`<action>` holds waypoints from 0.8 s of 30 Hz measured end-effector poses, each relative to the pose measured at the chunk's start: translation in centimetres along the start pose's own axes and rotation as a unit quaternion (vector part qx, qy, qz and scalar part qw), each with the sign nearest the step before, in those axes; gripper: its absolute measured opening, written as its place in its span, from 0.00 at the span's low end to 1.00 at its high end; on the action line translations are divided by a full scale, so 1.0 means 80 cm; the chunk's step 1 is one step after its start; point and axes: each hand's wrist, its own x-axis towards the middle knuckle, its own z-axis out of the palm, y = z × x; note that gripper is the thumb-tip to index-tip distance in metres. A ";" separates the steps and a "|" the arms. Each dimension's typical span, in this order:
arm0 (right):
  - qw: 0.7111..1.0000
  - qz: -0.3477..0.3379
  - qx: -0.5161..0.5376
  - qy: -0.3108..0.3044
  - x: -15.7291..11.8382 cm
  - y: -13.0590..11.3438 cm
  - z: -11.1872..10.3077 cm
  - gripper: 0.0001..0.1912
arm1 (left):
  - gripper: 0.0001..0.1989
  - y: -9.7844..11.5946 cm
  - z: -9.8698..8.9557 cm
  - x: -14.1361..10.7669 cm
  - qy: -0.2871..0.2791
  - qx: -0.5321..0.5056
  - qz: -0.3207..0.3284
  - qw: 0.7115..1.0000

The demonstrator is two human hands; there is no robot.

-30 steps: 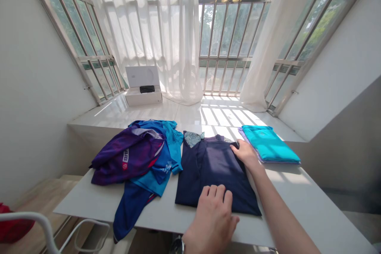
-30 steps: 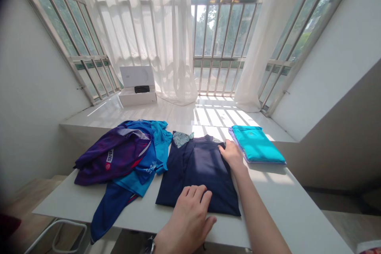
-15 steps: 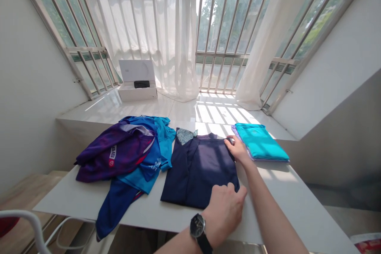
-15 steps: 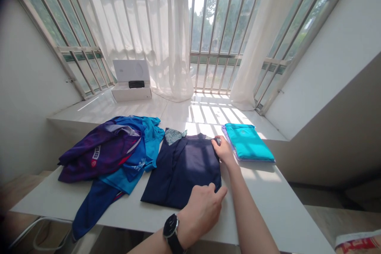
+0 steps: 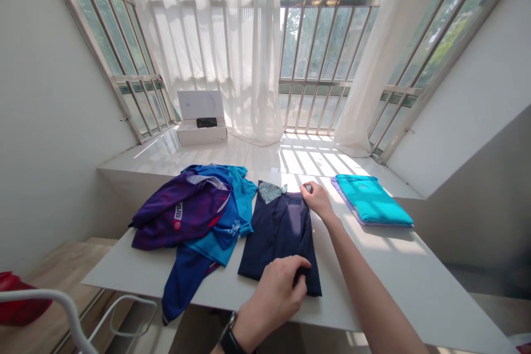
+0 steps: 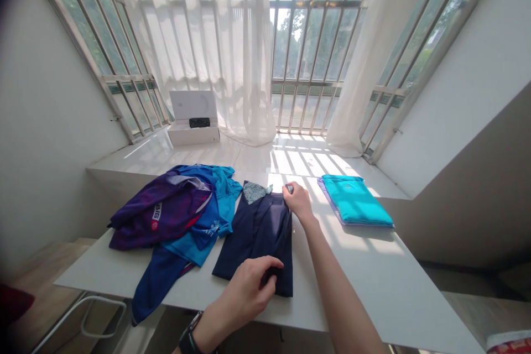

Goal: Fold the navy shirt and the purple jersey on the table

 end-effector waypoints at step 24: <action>0.927 -0.139 -0.267 -0.225 -0.058 -0.009 0.035 0.34 | 0.33 -0.060 0.020 0.003 0.010 0.338 0.031 0.940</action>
